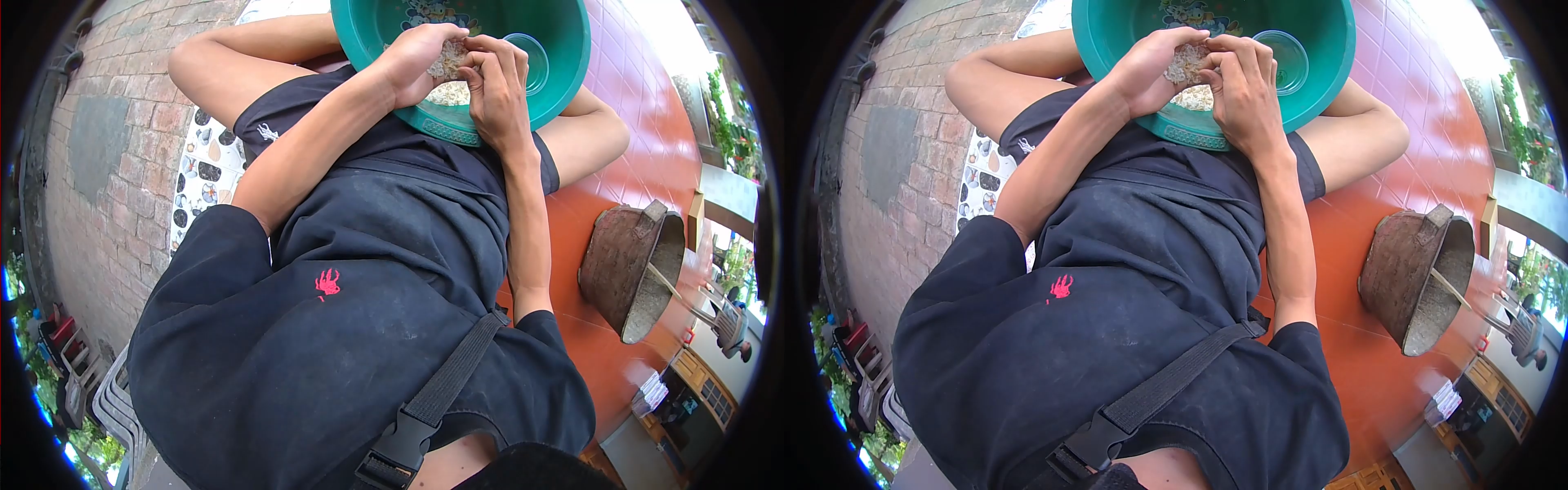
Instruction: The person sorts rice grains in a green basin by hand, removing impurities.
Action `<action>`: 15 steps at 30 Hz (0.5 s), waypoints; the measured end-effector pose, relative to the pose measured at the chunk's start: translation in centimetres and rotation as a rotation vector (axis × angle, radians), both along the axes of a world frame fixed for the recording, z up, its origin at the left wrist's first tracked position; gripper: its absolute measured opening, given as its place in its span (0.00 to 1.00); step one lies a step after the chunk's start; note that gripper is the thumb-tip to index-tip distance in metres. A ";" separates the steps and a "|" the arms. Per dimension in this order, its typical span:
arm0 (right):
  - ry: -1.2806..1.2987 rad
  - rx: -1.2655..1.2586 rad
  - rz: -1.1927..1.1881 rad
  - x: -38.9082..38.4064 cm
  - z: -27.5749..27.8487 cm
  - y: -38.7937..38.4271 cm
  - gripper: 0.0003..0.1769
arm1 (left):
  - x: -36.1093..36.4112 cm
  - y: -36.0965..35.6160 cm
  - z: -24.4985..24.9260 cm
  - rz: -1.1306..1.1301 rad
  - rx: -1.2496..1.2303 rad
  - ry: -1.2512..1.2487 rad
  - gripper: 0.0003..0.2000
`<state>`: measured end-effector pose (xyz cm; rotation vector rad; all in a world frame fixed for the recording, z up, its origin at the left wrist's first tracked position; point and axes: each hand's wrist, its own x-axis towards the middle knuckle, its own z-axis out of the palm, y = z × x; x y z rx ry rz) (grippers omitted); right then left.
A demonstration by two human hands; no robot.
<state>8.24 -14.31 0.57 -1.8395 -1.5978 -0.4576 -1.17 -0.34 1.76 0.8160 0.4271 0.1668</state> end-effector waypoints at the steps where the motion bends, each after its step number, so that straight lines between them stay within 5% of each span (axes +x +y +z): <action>1: 0.032 -0.006 -0.011 0.0 0.0 0.0 0.08 | 0.0 0.0 0.0 0.000 0.000 0.000 0.14; 8: 0.091 0.106 -0.032 0.5 -0.2 -0.3 0.04 | 0.0 -0.3 1.1 -0.031 0.016 -0.022 0.19; 11: 0.056 0.275 -0.440 0.7 -0.5 -0.5 0.03 | 0.1 0.0 1.1 -0.056 0.003 -0.030 0.21; 15: 0.078 0.291 -0.558 0.9 -0.8 -0.4 0.04 | 0.0 -0.2 1.4 -0.056 0.015 -0.019 0.21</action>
